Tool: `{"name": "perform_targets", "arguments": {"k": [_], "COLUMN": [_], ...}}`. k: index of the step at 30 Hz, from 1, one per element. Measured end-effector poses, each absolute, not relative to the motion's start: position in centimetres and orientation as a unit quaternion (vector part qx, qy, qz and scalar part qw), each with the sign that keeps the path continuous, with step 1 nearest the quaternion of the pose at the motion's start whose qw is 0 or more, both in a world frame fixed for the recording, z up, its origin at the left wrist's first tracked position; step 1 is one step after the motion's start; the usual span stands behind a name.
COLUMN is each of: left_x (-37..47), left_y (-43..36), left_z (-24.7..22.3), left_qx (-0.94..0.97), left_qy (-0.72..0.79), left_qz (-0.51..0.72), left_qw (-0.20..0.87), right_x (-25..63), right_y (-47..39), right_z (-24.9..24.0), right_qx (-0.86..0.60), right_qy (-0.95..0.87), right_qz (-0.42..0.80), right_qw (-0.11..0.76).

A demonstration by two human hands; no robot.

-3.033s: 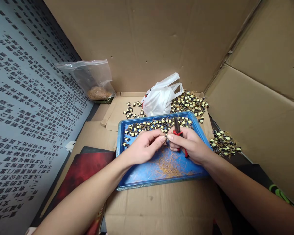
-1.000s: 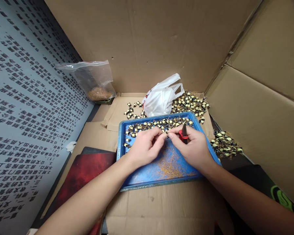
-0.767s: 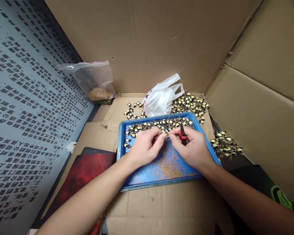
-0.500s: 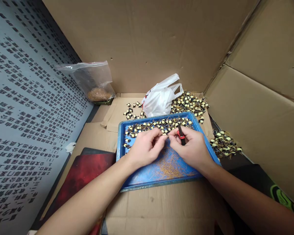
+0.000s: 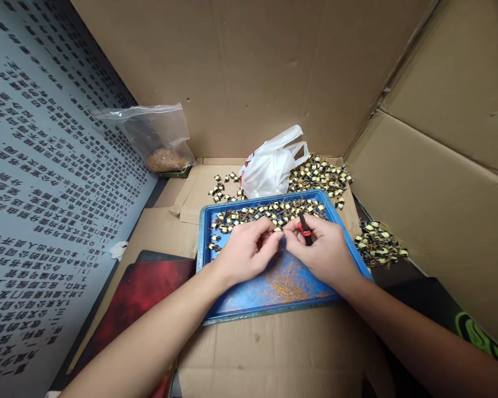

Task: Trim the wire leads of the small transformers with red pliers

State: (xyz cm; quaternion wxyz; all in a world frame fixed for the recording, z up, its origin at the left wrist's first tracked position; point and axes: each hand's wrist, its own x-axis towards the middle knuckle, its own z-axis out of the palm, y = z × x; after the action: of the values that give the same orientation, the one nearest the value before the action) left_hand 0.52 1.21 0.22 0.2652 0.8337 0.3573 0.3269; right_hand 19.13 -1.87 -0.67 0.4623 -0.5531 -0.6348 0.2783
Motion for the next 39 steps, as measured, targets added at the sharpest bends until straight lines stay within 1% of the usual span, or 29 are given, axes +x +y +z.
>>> {"name": "perform_targets", "arguments": {"k": [2,4,7,8,11,16,18,22,28,39], "left_x": [0.4,0.2,0.0,0.0,-0.1,-0.3,-0.4,-0.6,-0.8,-0.9], "left_y": [1.3,1.5,2.0,2.1,2.5,2.6,2.5,2.4,2.6,2.5], "left_z": [0.3,0.2,-0.3,-0.5,-1.0,-1.0,-0.9,-0.8,-1.3,-1.4], "left_qx": [0.826,0.809,0.75,0.726,0.675,0.669,0.679,0.708,0.706,0.727], "left_qy": [0.355,0.348,0.336,0.333,0.328,0.338,0.342,0.343,0.366,0.362], "left_qz": [0.329,0.342,0.379,0.39,0.42,0.449,0.451,0.445,0.455,0.438], "left_qw": [0.287,0.328,0.425,0.458,0.511,0.487,0.467,0.428,0.401,0.385], "right_x": [19.4,19.6,20.0,20.0,19.9,19.9,20.0,20.4,20.2,20.5], "right_y": [-1.9,-1.8,-1.5,-1.3,-0.9,-1.1,-1.4,-1.9,-1.8,-1.7], "right_z": [-0.8,-1.2,-2.1,-2.3,-2.3,-1.0,-0.8,-0.9,-0.9,-0.5], "right_qx": [-0.528,-0.488,-0.409,-0.396,-0.414,-0.451,-0.453,-0.443,-0.431,-0.443], "right_qy": [-0.632,-0.611,-0.547,-0.538,-0.565,-0.647,-0.669,-0.678,-0.666,-0.689], "right_qz": [0.312,0.377,0.502,0.522,0.49,0.374,0.368,0.409,0.403,0.334], "right_qw": [0.474,0.496,0.531,0.531,0.519,0.487,0.46,0.421,0.457,0.467]}}
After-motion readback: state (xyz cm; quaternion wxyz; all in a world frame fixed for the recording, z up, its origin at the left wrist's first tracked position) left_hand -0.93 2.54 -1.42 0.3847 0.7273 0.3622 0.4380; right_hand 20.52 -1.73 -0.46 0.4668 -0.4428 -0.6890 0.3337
